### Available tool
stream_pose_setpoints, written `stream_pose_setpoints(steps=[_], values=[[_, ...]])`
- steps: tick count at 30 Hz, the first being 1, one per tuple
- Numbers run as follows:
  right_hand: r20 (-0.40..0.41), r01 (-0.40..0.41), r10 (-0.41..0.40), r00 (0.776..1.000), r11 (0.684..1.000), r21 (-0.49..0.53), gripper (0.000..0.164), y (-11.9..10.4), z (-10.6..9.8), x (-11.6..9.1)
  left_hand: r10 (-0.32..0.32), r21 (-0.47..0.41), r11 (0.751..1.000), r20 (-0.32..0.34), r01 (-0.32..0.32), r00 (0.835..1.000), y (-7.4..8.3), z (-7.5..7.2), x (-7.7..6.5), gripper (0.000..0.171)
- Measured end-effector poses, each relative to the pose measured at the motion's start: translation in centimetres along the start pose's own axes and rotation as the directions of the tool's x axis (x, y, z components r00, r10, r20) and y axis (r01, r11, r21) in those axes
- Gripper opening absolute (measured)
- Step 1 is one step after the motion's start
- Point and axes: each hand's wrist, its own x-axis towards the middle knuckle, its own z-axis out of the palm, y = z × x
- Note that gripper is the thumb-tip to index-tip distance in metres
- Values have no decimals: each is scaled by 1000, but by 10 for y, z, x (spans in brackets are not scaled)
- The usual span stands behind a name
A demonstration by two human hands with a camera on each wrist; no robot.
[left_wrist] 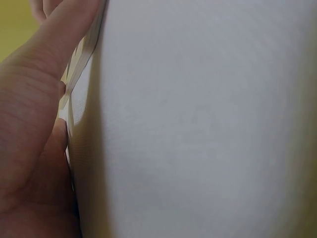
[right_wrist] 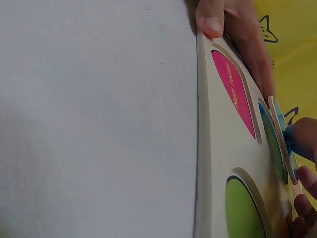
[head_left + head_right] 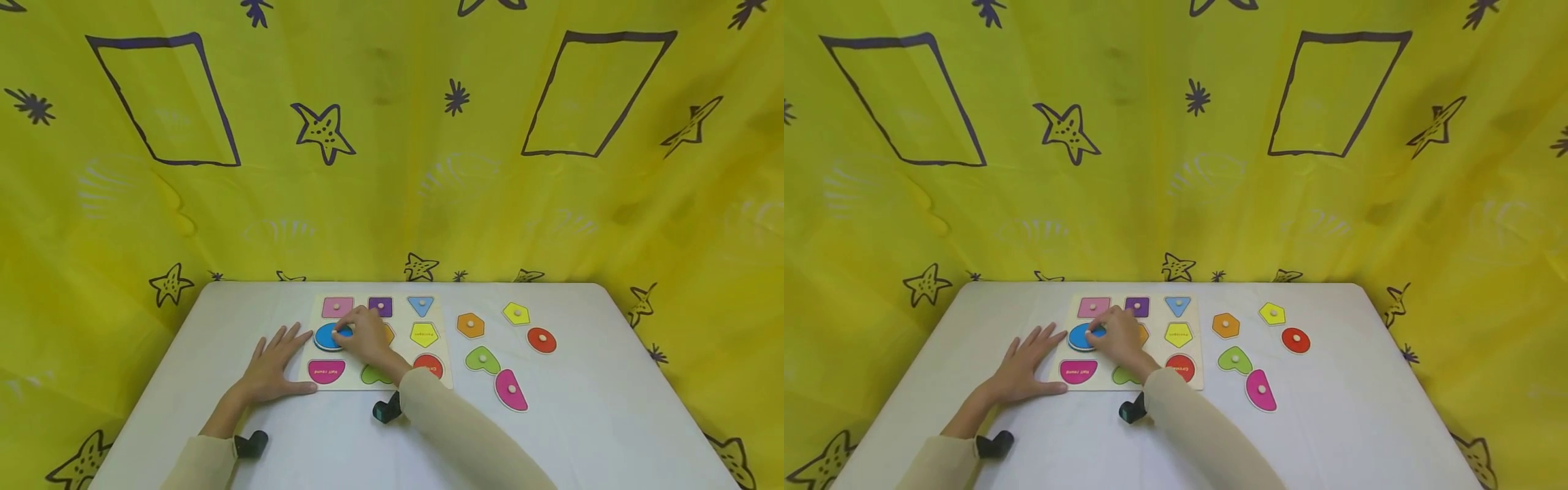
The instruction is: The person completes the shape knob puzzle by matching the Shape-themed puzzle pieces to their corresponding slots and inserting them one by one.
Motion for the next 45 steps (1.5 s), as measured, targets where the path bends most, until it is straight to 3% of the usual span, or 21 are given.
stream_pose_setpoints(steps=[7,45], values=[[-11,5,-6,1000,996,-84,11,-2,7,0,1,5,1000,-5,-1,1000,0,-3,0,107],[-12,-24,23,1000,993,-117,12,-2,10,0,18,-9,1000,-5,-18,1000,5,-4,-2,105]])
